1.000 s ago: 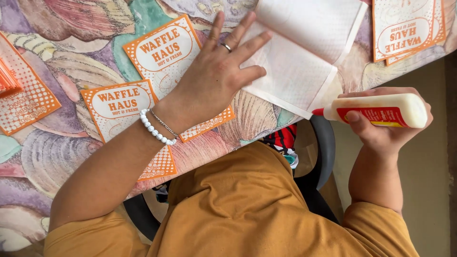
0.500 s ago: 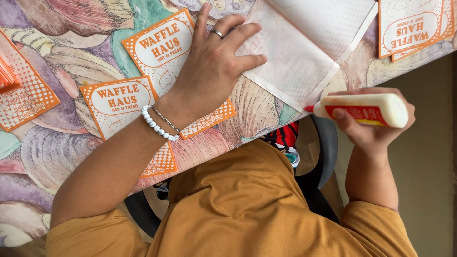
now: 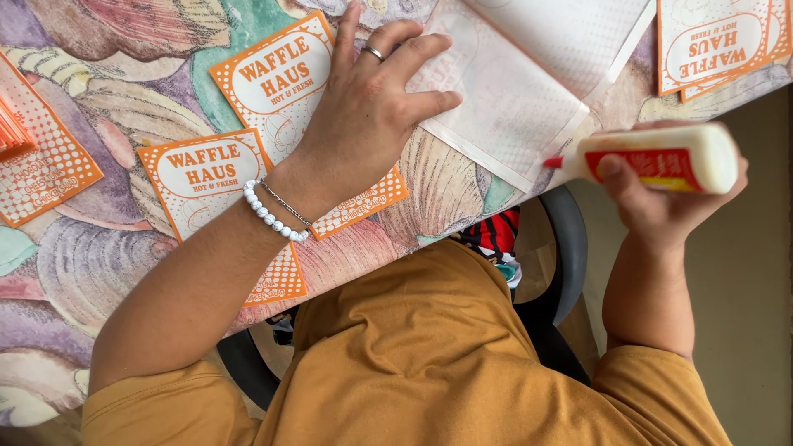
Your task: Folding and gluing paper templates to assemble paper bags on a table.
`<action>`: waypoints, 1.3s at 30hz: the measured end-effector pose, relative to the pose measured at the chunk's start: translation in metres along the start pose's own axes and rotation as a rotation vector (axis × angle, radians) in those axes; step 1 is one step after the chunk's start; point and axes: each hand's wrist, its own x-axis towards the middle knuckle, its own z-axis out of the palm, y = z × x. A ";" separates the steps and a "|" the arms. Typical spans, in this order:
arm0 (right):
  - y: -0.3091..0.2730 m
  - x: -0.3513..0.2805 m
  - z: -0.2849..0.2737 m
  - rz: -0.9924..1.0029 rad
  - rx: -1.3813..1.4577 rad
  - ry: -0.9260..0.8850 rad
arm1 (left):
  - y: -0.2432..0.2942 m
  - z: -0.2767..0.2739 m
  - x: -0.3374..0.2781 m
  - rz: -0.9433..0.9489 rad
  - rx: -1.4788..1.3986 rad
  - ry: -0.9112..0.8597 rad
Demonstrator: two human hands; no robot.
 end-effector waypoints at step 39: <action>0.043 0.039 -0.019 -0.108 0.076 0.055 | -0.001 0.000 0.000 0.007 -0.006 0.008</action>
